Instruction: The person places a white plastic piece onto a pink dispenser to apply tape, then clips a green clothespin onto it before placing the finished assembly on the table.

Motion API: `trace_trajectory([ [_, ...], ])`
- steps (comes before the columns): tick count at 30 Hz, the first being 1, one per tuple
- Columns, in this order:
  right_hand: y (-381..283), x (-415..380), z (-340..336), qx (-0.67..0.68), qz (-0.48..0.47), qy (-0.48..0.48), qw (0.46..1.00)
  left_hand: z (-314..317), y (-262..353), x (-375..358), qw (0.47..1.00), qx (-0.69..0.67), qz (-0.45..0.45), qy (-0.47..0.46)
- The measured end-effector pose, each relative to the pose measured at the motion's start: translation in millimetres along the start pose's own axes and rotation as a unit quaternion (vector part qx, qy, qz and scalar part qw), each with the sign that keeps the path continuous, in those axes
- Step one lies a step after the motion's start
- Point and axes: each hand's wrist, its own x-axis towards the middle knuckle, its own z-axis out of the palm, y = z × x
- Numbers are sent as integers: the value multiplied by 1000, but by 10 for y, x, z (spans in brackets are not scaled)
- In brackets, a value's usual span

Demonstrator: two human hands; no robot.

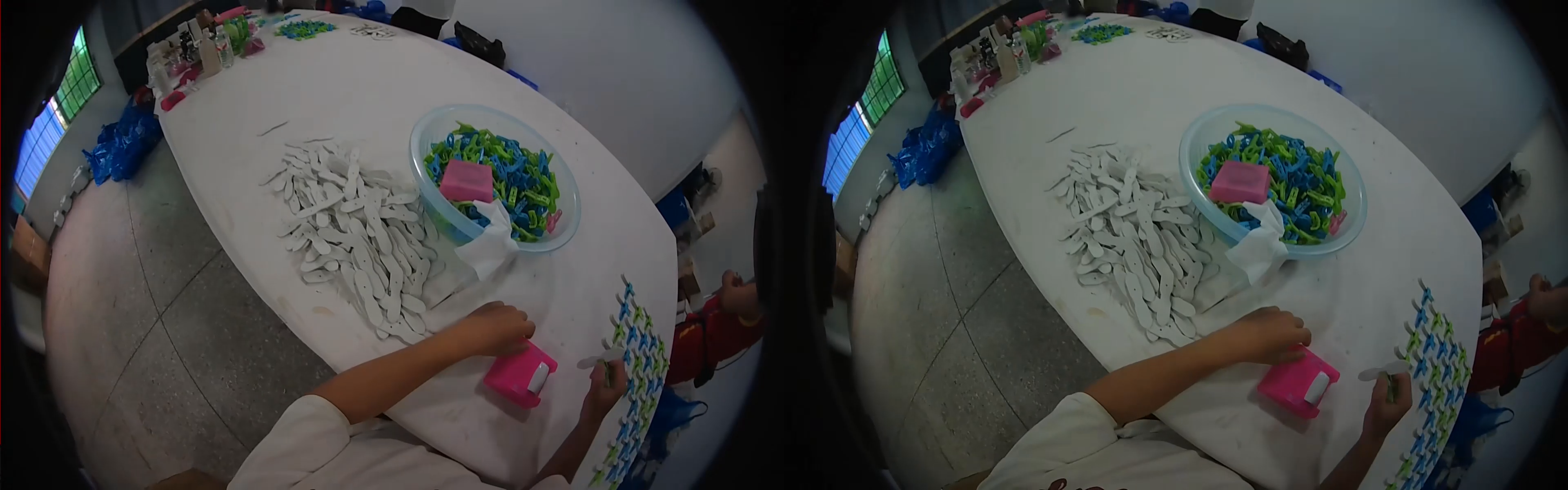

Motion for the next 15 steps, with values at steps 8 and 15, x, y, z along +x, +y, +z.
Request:
trace_trajectory([
  [8,465,-311,342,104,43,85,990,10,24,55,999,-30,33,-2],
  [15,353,-379,337,109,63,97,987,-26,32,70,998,-64,9,-14],
])
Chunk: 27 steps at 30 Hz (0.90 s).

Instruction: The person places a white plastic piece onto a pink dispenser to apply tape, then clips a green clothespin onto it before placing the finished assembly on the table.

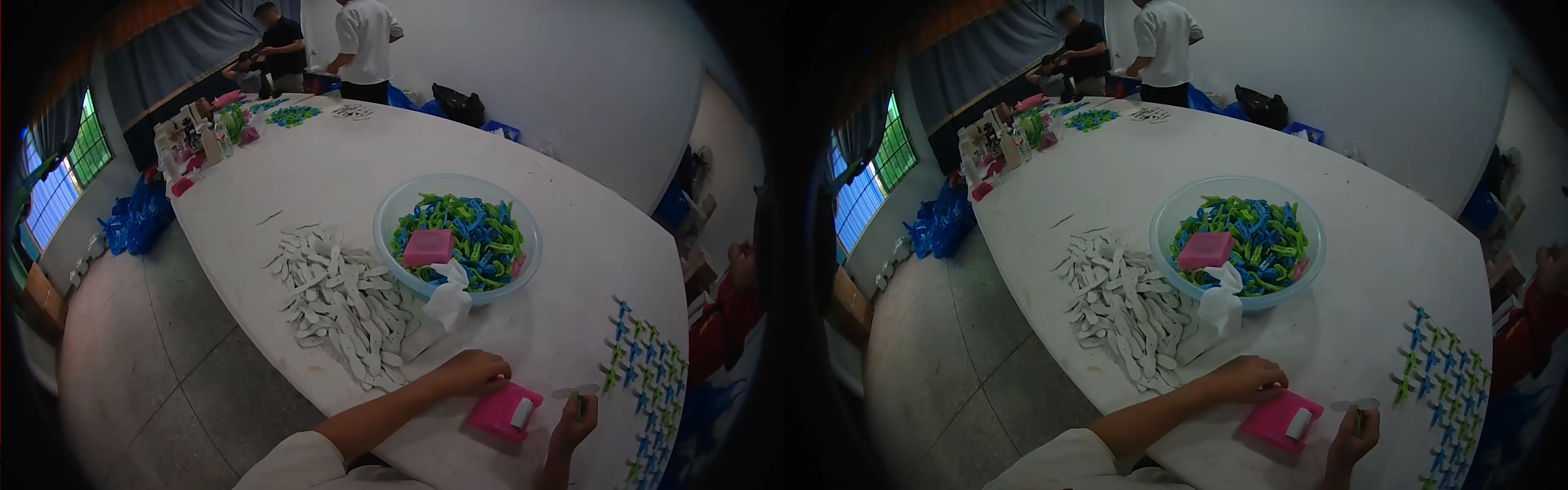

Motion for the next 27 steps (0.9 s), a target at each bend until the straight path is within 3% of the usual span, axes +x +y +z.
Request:
trace_trajectory([
  [7,-198,16,-61,37,47,1,998,-6,23,0,1000,-4,-16,-2],
  [24,-149,-11,-52,15,-12,2,1000,-48,75,-12,1000,10,3,-5],
  [27,-191,7,-88,113,27,-18,993,-74,123,26,999,16,-44,-19],
])
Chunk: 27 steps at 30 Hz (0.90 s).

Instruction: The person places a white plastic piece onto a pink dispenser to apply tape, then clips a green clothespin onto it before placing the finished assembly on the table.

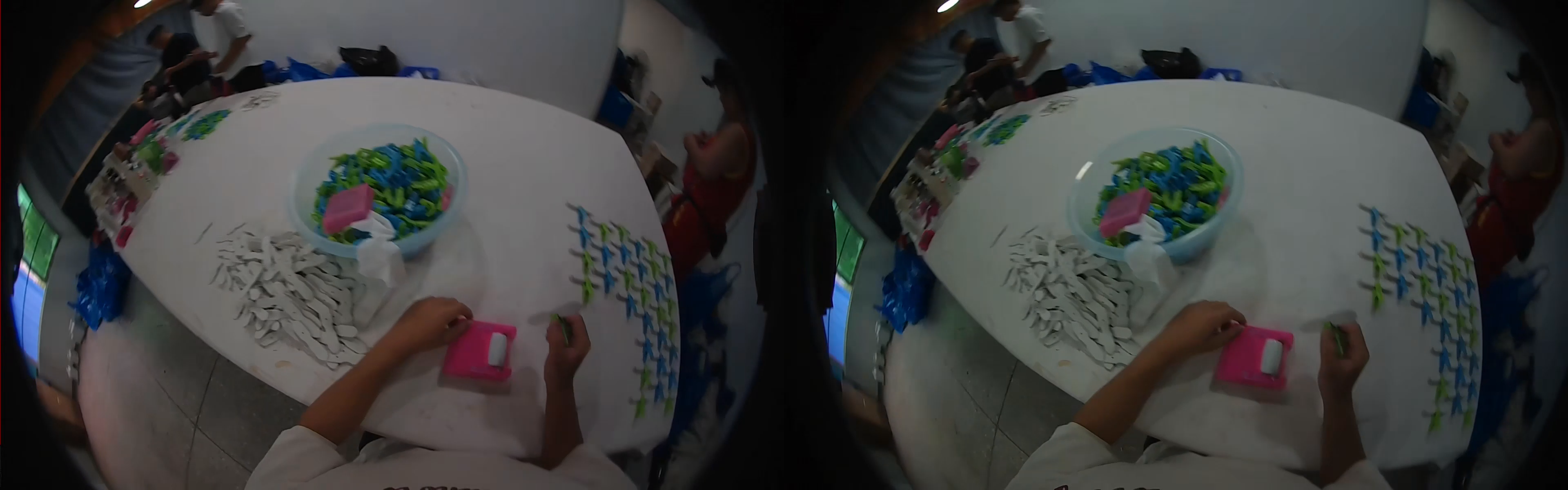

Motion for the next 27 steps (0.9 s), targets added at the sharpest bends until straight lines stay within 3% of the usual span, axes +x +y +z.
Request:
trace_trajectory([
  [2,-263,33,76,64,72,10,995,50,-18,-14,1000,4,8,17],
  [3,-169,64,21,93,57,-12,994,31,5,-2,1000,12,12,25],
  [6,-252,136,-12,262,127,-40,956,27,69,2,1000,-30,3,-2],
  [8,-256,146,-70,285,142,-33,947,44,62,0,999,-16,-1,29],
  [10,-230,182,-84,377,133,-101,911,45,96,6,1000,-19,-2,24],
  [20,-266,140,-42,403,137,-145,893,81,56,-6,998,-47,-25,40],
  [22,-263,113,-24,170,44,-81,981,68,80,-4,998,-49,-28,38],
  [23,-268,115,-11,171,44,-80,981,65,88,-5,997,-53,-33,36],
  [24,-275,121,5,11,-90,-17,996,66,83,-6,997,-53,-33,34],
  [25,-282,117,10,-150,-220,47,963,71,70,-7,998,-52,-26,40],
  [27,-309,104,-13,-176,-254,57,949,84,65,-13,997,-54,-18,43],
])
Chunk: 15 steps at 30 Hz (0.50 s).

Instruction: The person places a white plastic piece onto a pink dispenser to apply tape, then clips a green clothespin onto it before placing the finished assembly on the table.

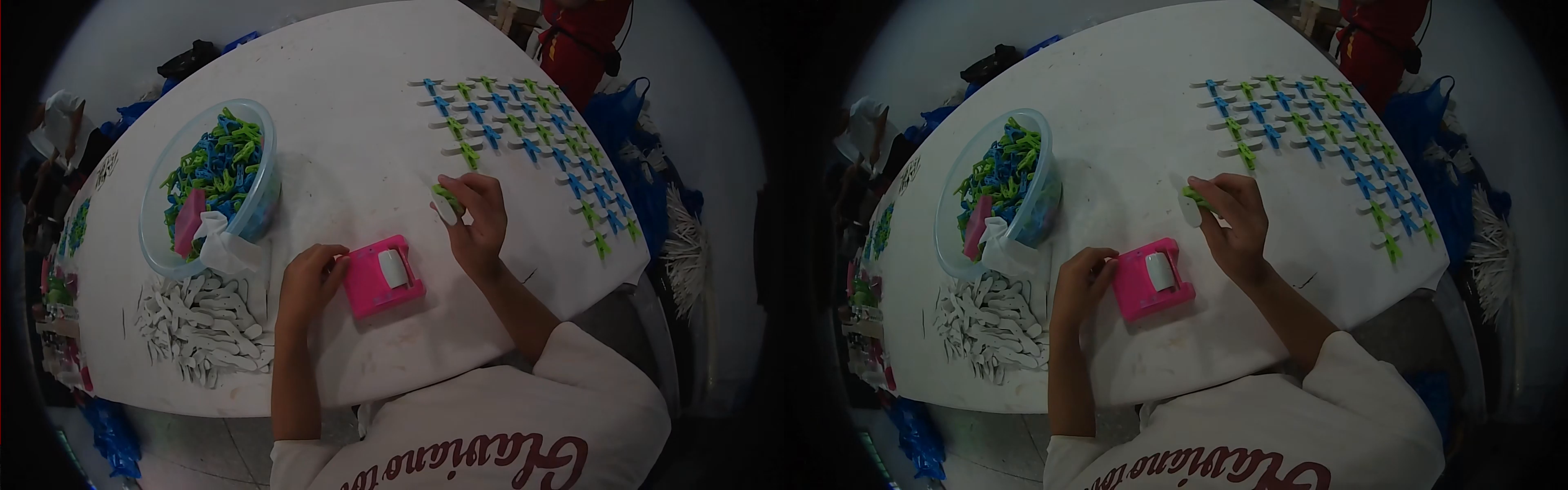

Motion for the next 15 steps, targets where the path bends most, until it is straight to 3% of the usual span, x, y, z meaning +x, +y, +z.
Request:
trace_trajectory([
  [7,-14,-2,30,-55,-123,23,991,-7,6,8,1000,5,-5,-2],
  [15,18,-12,40,-49,-109,22,993,-4,10,11,1000,6,-11,-7],
])
